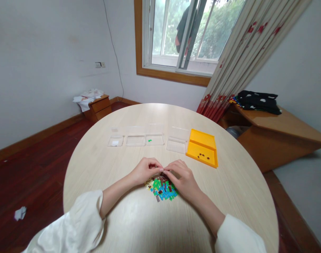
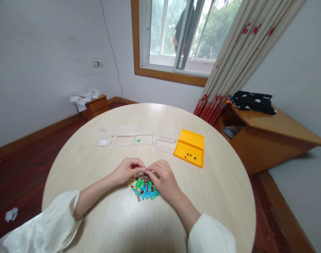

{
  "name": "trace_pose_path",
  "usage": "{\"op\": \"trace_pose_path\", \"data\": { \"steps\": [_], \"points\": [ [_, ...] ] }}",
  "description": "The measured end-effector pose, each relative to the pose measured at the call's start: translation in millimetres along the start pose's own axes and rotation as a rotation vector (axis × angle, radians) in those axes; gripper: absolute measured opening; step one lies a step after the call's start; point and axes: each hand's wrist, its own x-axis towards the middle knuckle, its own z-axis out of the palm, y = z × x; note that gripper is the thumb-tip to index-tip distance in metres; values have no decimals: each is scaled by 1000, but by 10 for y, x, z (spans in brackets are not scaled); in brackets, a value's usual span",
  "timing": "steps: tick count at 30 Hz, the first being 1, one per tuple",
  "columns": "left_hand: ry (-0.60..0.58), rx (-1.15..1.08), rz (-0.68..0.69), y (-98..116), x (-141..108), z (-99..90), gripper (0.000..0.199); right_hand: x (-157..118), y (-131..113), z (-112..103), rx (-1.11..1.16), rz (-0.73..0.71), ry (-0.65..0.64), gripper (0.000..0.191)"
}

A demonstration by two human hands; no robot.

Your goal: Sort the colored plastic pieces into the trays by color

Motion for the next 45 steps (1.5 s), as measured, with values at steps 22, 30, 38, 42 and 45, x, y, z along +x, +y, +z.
{"op": "trace_pose_path", "data": {
  "steps": [22,30,38,42,45],
  "points": [
    [-257,532,196,52,-66,-221,10,-122,943,-773,-752,371,415,28],
    [-294,555,185,97,-89,-170,8,-85,821,-611,-689,324,321,24],
    [-264,605,196,78,-99,-132,10,-77,811,-552,-555,306,312,23],
    [-190,579,203,95,-88,-120,12,-41,687,-485,-430,256,294,20],
    [-73,461,144,106,-68,-117,10,-7,443,-366,-290,191,217,17]
  ]
}}
